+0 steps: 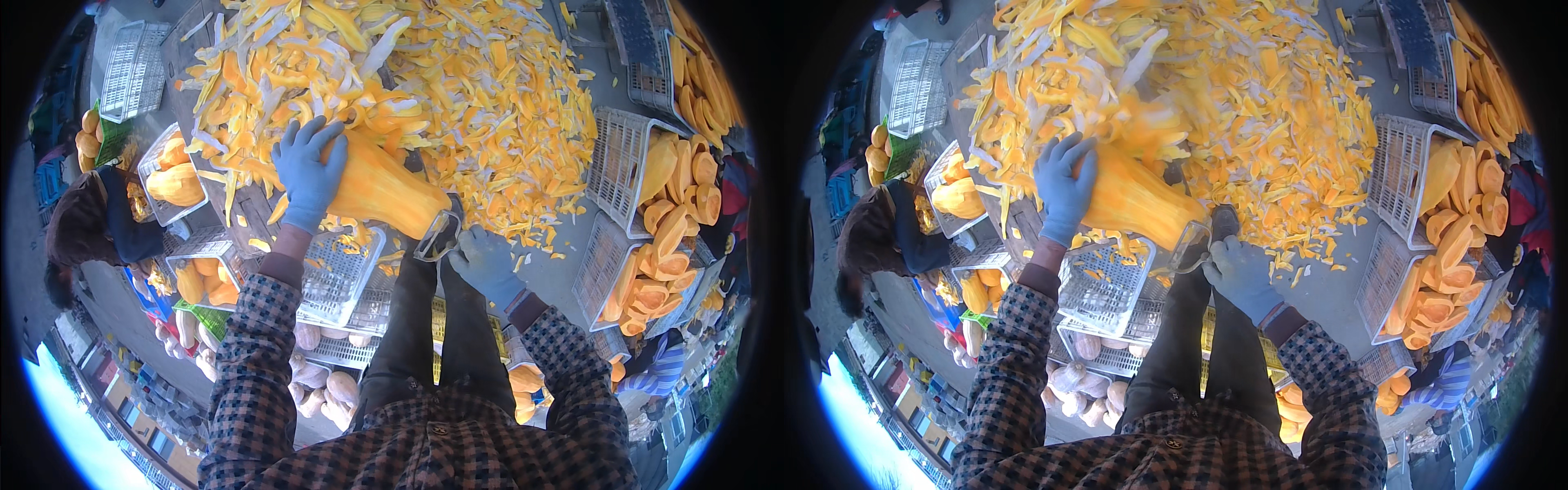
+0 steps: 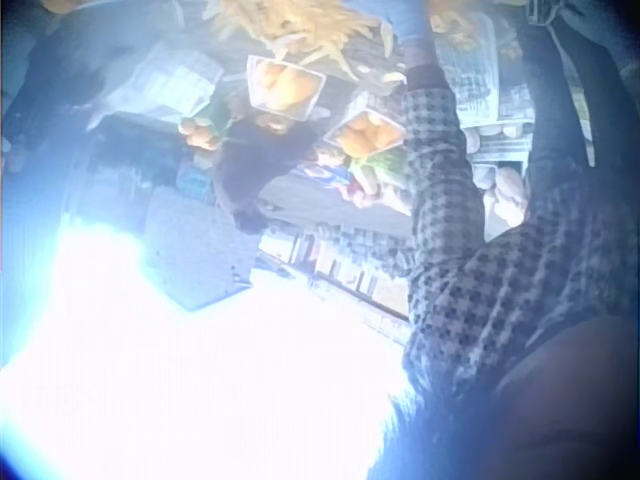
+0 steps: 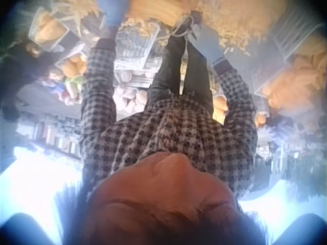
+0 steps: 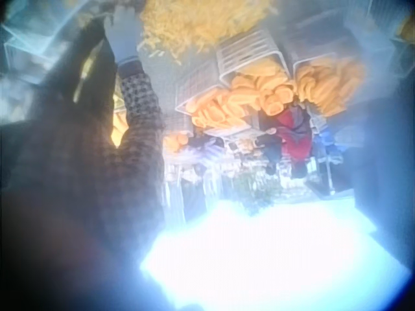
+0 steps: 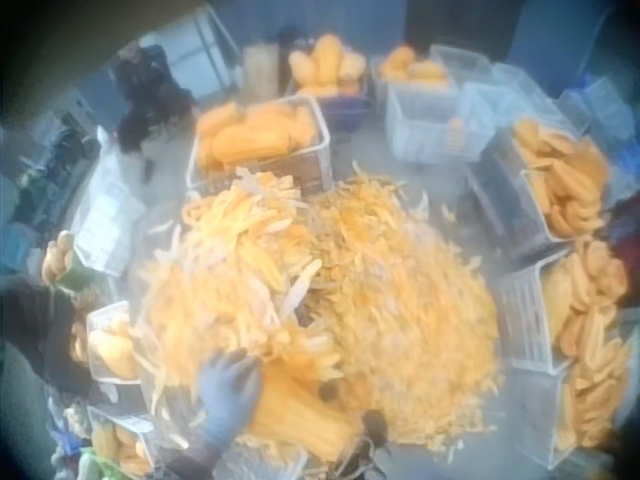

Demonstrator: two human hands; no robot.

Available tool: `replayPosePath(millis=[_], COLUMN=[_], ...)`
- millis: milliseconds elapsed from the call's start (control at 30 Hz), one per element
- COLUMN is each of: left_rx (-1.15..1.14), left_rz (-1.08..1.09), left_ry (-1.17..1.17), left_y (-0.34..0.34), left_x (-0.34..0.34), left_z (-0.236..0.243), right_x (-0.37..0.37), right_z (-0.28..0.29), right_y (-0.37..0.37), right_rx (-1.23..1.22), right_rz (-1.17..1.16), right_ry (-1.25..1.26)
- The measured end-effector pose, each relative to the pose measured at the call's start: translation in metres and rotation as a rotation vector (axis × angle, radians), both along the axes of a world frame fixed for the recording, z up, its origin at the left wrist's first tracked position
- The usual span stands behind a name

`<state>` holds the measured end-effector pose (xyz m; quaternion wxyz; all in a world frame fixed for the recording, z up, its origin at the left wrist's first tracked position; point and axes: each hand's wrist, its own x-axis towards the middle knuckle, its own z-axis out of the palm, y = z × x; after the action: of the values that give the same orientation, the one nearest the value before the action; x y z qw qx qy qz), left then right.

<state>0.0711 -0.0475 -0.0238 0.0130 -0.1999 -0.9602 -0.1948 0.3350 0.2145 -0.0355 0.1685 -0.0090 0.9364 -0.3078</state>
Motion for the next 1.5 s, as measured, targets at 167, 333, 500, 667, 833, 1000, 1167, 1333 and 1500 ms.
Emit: replayPosePath(millis=[167, 333, 500, 667, 833, 1000, 1167, 1333, 1500], left_rx=[-0.05, -0.086, 0.033, 0.099, 0.439, 1.108, 1.385, 1.491, 1.437], left_rz=[0.024, -0.01, 0.281, 0.139, 0.46, 0.574, 0.764, 0.734, 0.426], left_ry=[0.036, 0.089, -0.183, -0.031, -0.264, -0.697, -1.009, -1.104, -1.147], left_y=[0.01, 0.007, -0.001, -0.002, -0.033, -0.073, -0.071, 0.044, 0.265], left_x=[0.014, 0.016, -0.001, 0.008, 0.002, -0.011, 0.011, -0.015, -0.154], left_z=[0.008, 0.011, 0.007, 0.008, -0.014, -0.05, -0.05, 0.002, 0.139], right_x=[0.017, 0.065, 0.089, -0.005, -0.077, -0.078, -0.068, -0.097, -0.206], right_z=[-0.047, -0.058, -0.009, -0.035, -0.059, -0.045, -0.034, 0.03, 0.151], right_y=[-0.027, 0.013, 0.049, -0.005, -0.052, -0.073, -0.057, 0.058, 0.267], right_rx=[0.168, 0.318, 0.211, -0.955, -1.313, -1.488, -1.435, -1.321, -1.692], right_rz=[-0.099, -0.099, -0.704, -1.201, -1.39, -1.605, -1.597, -1.55, -1.31], right_ry=[0.065, 0.058, -0.448, -0.225, -0.052, -0.056, 0.023, 0.013, 0.071])
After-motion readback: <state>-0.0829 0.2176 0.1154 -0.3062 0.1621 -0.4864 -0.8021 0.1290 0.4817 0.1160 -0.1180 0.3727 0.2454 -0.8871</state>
